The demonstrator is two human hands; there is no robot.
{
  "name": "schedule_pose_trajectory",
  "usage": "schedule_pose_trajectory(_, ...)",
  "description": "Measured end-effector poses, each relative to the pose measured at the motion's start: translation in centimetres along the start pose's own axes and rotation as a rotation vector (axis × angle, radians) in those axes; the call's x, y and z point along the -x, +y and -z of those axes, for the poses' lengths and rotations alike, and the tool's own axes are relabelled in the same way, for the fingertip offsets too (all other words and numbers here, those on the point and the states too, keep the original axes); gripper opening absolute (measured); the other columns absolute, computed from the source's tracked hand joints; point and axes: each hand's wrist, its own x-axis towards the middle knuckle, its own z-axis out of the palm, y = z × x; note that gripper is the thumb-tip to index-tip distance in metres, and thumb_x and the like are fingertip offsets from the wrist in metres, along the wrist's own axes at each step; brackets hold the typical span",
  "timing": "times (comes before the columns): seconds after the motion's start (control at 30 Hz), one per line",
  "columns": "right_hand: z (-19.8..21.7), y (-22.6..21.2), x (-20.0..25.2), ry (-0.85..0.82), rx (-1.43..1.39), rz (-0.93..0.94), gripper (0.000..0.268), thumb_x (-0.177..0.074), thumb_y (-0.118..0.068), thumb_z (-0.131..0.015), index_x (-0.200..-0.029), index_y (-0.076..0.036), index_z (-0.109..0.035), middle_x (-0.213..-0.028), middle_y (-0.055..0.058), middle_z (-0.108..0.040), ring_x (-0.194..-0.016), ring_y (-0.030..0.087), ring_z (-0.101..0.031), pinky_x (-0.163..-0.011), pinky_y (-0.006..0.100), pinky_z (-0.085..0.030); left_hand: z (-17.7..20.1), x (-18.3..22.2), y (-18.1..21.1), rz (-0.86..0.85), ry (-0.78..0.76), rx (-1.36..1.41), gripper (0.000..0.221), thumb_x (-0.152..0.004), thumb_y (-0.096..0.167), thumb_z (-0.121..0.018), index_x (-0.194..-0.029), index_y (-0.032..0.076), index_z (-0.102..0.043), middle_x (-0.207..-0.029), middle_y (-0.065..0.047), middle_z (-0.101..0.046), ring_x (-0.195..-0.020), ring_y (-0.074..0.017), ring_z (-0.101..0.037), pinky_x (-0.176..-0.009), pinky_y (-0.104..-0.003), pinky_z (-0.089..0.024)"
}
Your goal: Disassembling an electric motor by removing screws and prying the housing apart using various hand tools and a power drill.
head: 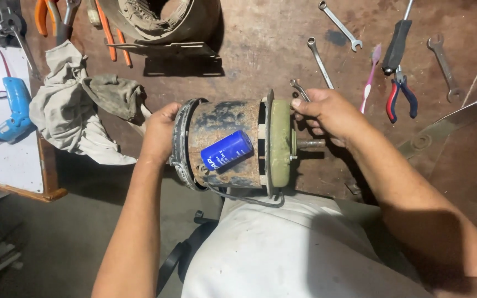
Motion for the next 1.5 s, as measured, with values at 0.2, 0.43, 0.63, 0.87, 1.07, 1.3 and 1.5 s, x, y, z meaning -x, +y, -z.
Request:
schedule_pose_trajectory(0.2, 1.5, 2.5, 1.4, 0.068, -0.083, 0.165, 0.032, -0.123, -0.022, -0.066, -0.147, -0.001, -0.065, -0.114, 0.011, -0.075, -0.079, 0.009, -0.071, -0.068, 0.020, -0.063, 0.3, 0.5, 0.4, 0.000, 0.003, 0.001, 0.004, -0.111, 0.014, -0.085, -0.109, 0.013, -0.088, -0.094, -0.006, -0.083, -0.096, -0.0158, -0.069, -0.100, -0.040, -0.058)
schedule_pose_trajectory(0.43, 4.4, 2.9, -0.4, 0.263, 0.624, 0.684, 0.021, -0.120, -0.033, -0.090, -0.132, -0.017, -0.091, -0.124, 0.011, -0.075, -0.120, 0.031, -0.073, -0.109, 0.045, -0.058, 0.0, 0.3, -0.3, 0.007, 0.020, 0.040, 0.004, -0.110, 0.015, -0.085, -0.109, 0.013, -0.088, -0.092, -0.006, -0.081, -0.094, -0.0164, -0.069, -0.097, -0.039, -0.058)
schedule_pose_trajectory(0.63, 2.9, -0.2, -0.2, -0.006, 0.117, 0.429, 0.020, -0.129, -0.027, -0.068, -0.137, -0.009, -0.072, -0.095, 0.013, -0.080, -0.078, 0.019, -0.083, -0.069, 0.032, -0.072, -0.2, 1.1, 0.2, -0.001, 0.025, 0.063, 0.005, -0.110, 0.014, -0.084, -0.112, 0.015, -0.088, -0.093, -0.003, -0.082, -0.096, -0.0132, -0.069, -0.098, -0.034, -0.058)
schedule_pose_trajectory(0.87, 3.8, -0.9, 0.0, 0.082, 0.376, 0.526, 0.030, -0.133, -0.031, -0.062, -0.125, -0.005, -0.075, -0.083, 0.016, -0.073, -0.077, 0.027, -0.081, -0.068, 0.046, -0.070, -0.3, -0.2, -3.3, -0.072, 0.006, 0.088, 0.004, -0.111, 0.011, -0.083, -0.111, 0.011, -0.087, -0.091, -0.005, -0.080, -0.092, -0.0150, -0.069, -0.094, -0.033, -0.057)
schedule_pose_trajectory(1.07, 1.6, -5.1, 5.0, 0.066, 0.806, 0.595, 0.029, -0.131, -0.034, -0.060, -0.129, -0.009, -0.075, -0.098, 0.028, -0.076, -0.099, 0.052, -0.078, -0.092, 0.066, -0.060, -0.5, 0.7, -1.4, -0.070, 0.006, 0.101, 0.004, -0.110, 0.011, -0.083, -0.112, 0.011, -0.087, -0.089, -0.004, -0.079, -0.091, -0.0140, -0.068, -0.093, -0.033, -0.057)
schedule_pose_trajectory(1.3, -0.7, -5.5, 6.9, -0.046, 1.130, 0.701, 0.033, -0.129, -0.033, -0.051, -0.119, -0.008, -0.070, -0.105, 0.029, -0.078, -0.107, 0.055, -0.079, -0.095, 0.066, -0.062, -0.7, 0.2, -2.3, -0.089, 0.014, 0.087, 0.004, -0.112, 0.011, -0.082, -0.110, 0.011, -0.085, -0.088, -0.005, -0.076, -0.091, -0.0155, -0.067, -0.092, -0.033, -0.056)
schedule_pose_trajectory(1.5, 0.4, -3.1, 8.5, -0.110, 1.355, 0.845, 0.025, -0.124, -0.035, -0.057, -0.126, -0.013, -0.070, -0.108, 0.016, -0.077, -0.108, 0.046, -0.081, -0.097, 0.057, -0.066, -0.7, 0.1, -1.7, -0.052, 0.028, 0.078, 0.003, -0.109, 0.018, -0.086, -0.111, 0.018, -0.088, -0.089, -0.002, -0.082, -0.090, -0.0112, -0.072, -0.093, -0.031, -0.058)
